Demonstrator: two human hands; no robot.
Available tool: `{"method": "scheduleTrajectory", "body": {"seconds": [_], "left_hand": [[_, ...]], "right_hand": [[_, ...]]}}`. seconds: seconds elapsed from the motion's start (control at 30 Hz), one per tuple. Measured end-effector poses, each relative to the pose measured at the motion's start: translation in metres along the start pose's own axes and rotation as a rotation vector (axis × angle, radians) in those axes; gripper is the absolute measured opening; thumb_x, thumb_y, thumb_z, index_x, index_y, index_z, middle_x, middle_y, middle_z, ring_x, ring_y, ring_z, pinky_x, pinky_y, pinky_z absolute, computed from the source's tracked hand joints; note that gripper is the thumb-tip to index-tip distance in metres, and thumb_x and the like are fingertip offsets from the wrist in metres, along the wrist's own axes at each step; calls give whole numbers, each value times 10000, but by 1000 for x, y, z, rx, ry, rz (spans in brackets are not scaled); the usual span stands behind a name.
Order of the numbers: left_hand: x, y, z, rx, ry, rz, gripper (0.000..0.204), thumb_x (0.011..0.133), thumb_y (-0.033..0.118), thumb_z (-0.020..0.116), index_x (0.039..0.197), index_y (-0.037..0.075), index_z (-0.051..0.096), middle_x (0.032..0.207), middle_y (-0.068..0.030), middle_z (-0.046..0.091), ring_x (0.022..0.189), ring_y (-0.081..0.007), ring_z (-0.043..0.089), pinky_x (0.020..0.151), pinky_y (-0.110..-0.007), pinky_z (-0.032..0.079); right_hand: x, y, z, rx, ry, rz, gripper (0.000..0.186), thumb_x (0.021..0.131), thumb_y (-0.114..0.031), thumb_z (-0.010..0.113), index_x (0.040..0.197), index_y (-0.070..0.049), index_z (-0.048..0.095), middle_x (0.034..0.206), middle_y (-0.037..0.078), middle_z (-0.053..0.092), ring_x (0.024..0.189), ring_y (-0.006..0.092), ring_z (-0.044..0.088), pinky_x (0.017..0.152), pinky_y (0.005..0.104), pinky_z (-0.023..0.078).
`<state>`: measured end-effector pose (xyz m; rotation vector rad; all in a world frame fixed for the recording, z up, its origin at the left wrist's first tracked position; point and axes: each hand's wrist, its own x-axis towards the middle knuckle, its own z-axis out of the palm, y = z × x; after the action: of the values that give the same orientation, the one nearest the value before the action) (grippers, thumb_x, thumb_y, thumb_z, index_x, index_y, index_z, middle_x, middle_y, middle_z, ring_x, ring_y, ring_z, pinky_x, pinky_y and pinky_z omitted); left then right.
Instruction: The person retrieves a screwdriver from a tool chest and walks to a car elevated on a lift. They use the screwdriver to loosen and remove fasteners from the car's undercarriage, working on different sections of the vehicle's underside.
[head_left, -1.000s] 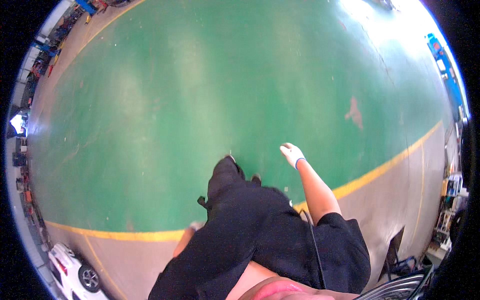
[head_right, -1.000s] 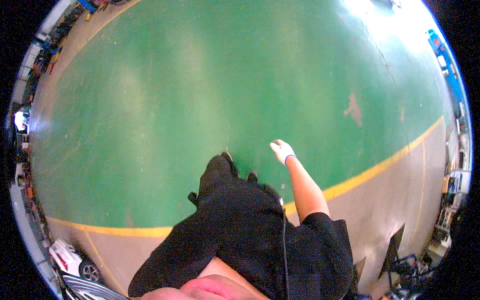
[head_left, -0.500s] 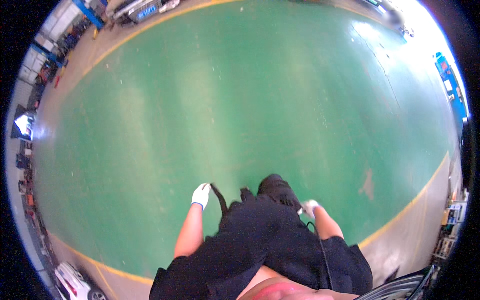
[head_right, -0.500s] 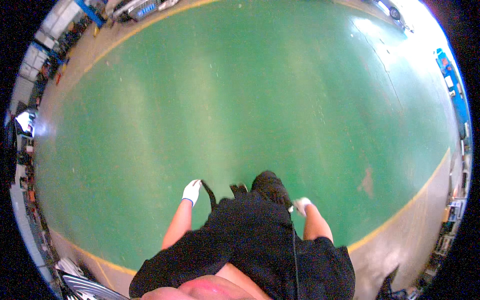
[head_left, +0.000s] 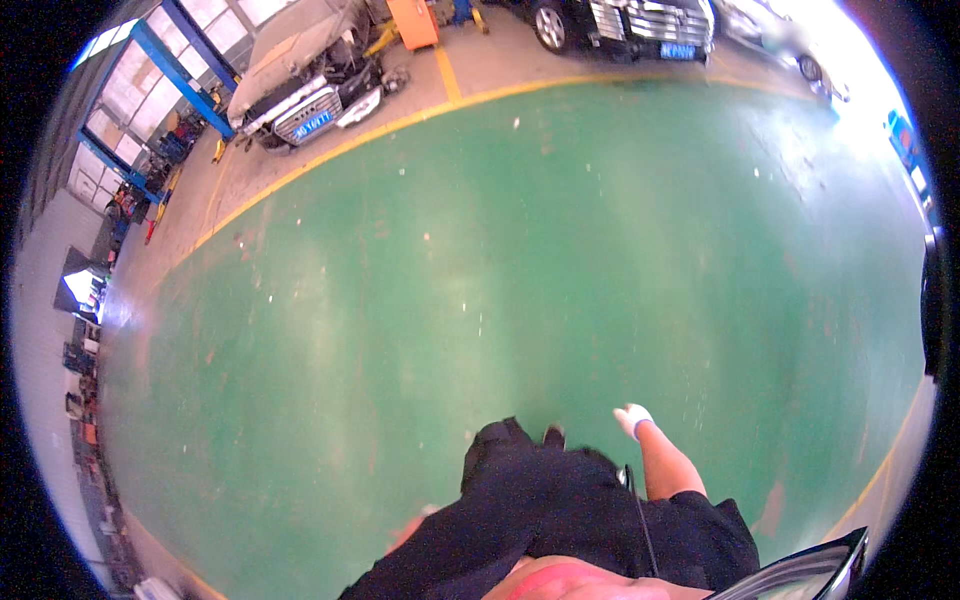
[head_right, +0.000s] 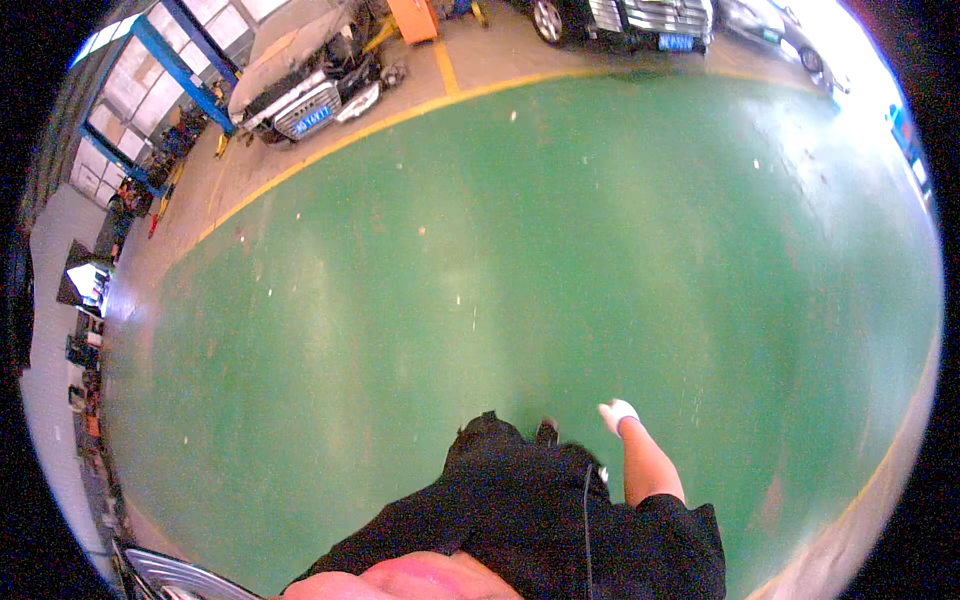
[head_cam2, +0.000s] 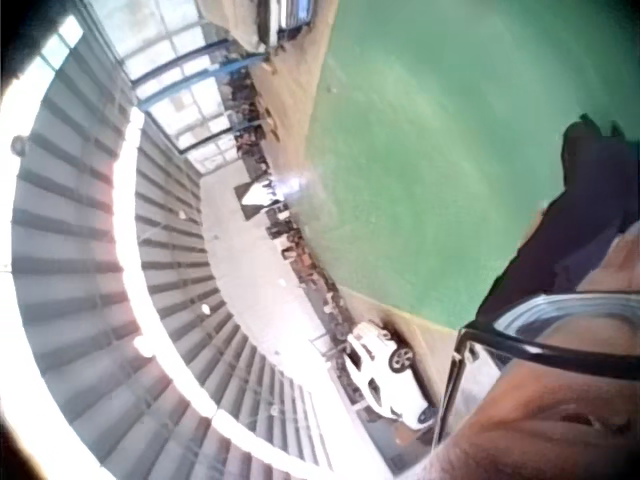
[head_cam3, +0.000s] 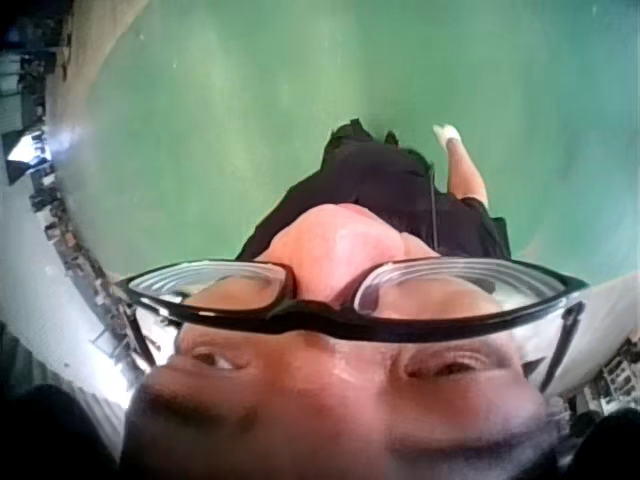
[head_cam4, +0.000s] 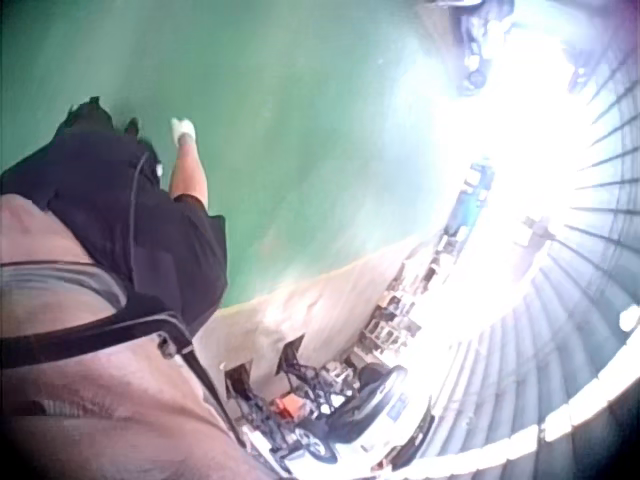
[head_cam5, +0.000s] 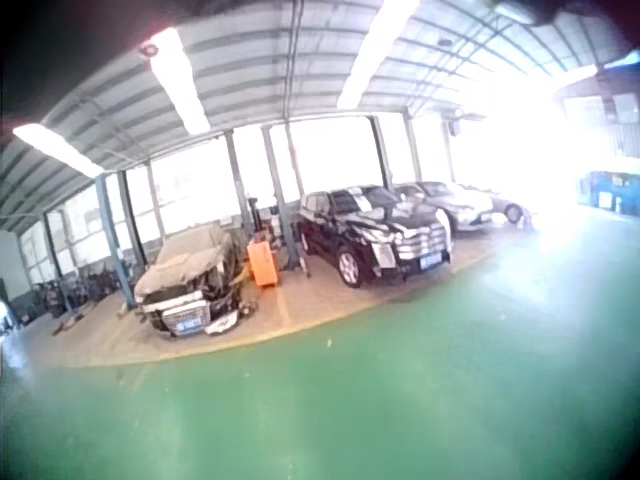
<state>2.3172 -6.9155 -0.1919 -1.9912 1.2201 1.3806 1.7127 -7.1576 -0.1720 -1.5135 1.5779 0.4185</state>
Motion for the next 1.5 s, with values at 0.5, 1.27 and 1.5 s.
{"method": "scheduleTrajectory", "body": {"seconds": [0.5,1.27,1.5], "left_hand": [[429,414,-713,-227,324,30,692,981,587,430,1317,28,665,1359,-276,621,1292,-425,580,1107,-473,441],[874,865,-1534,-379,30,-178,545,976,463,552,1341,69,642,1322,-186,677,1221,-356,643,1026,-473,519],[1080,974,-1827,-90,28,54,525,967,439,533,1325,71,645,1294,-188,690,1207,-402,646,1006,-509,516]], "right_hand": [[520,-240,-580,-238,-61,-18,394,849,-358,665,1098,-61,738,1025,172,760,952,307,736,825,436,558],[1248,-754,-1530,552,319,-340,561,975,-402,618,1316,43,629,1191,203,720,1085,304,689,961,404,534],[1529,-758,-1655,222,238,-64,462,956,-380,633,1225,-6,670,1102,197,741,1034,306,705,883,435,563]]}}
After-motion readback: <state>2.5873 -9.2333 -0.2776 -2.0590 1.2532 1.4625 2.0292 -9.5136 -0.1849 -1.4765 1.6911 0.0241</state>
